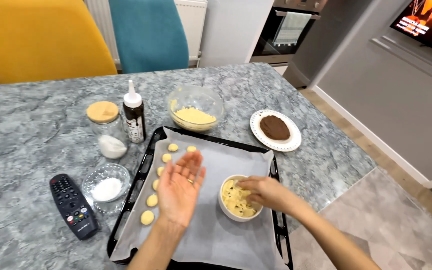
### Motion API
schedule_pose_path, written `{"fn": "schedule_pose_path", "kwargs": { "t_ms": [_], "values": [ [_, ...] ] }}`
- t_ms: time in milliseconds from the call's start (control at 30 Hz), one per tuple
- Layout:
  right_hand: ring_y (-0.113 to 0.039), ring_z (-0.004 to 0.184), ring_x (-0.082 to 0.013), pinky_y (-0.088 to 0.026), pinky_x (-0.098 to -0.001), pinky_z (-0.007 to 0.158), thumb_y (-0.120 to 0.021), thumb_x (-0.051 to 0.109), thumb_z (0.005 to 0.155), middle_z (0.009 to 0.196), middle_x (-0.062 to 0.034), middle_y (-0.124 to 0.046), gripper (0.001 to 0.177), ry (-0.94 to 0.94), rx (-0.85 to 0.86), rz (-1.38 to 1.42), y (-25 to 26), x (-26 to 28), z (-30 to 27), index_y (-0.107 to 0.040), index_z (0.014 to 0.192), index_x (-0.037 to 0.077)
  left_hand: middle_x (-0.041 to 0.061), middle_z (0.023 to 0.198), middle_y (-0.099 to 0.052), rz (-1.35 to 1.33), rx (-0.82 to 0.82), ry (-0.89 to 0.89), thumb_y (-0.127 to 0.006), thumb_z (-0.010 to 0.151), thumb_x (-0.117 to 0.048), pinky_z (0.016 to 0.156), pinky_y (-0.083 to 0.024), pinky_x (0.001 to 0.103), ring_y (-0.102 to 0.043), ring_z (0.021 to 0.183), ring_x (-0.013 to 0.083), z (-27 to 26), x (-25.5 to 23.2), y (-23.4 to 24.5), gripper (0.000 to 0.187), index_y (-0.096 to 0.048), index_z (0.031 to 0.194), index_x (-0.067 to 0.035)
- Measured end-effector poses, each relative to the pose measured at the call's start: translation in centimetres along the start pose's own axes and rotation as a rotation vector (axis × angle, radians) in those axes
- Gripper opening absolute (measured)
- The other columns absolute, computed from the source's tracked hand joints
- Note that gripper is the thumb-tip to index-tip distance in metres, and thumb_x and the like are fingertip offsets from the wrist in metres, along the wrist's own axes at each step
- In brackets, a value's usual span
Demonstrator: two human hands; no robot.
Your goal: Rolling small pieces of cookie dough into balls and placing them on a baking sheet.
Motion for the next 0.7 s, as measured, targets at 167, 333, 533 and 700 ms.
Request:
{"fn": "schedule_pose_path", "kwargs": {
  "t_ms": [167,333,533,700],
  "values": [
    [-0.069,0.107,-0.0352,-0.054,-0.0421,0.091,-0.083,0.019,0.075,0.132,-0.0154,-0.067,0.062,0.051,-0.053,0.043,-2.3,0.1,0.2,-0.063,0.131,0.002,0.014,0.133,-0.064,0.094,-0.037,0.124,-0.036,0.104,-0.038,0.111,-0.042,0.043,-0.057,0.129,0.0242,-0.8,4.1,1.2,0.047,-0.060,0.122,-0.002],
    [-0.069,0.106,-0.0329,-0.053,-0.0416,0.091,-0.089,0.027,0.068,0.120,-0.0120,-0.071,0.064,-0.124,-0.001,0.002,-3.4,0.0,1.6,-0.068,0.125,0.006,0.014,0.134,-0.065,0.164,-0.070,0.150,-0.035,0.104,-0.038,0.111,-0.042,0.043,-0.057,0.129,0.0238,-0.9,4.6,1.7,0.048,-0.060,0.122,-0.001],
    [-0.066,0.100,-0.0347,-0.052,-0.0450,0.085,-0.091,0.028,0.065,0.105,-0.0145,-0.068,0.054,-0.068,-0.010,-0.057,-3.9,-0.4,3.1,-0.066,0.105,0.002,0.014,0.133,-0.064,0.205,-0.094,0.163,-0.034,0.104,-0.037,0.111,-0.044,0.043,-0.057,0.129,0.0234,-1.4,4.9,1.4,0.048,-0.060,0.123,-0.001],
    [-0.062,0.101,-0.0340,-0.050,-0.0461,0.083,-0.089,0.031,0.069,0.099,-0.0126,-0.066,0.042,-0.032,0.086,-0.144,-5.3,-1.7,3.7,-0.069,0.095,0.006,0.014,0.133,-0.064,0.212,-0.083,0.181,-0.034,0.104,-0.036,0.110,-0.044,0.043,-0.057,0.129,0.0237,-1.5,5.3,1.4,0.047,-0.059,0.122,-0.001]
  ]
}}
Point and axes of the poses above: each hand's wrist, its own z-axis towards the middle knuckle, its own y-axis out of the back of the hand, x = y × z, the point moved 5 cm from there along z, towards the middle knuckle
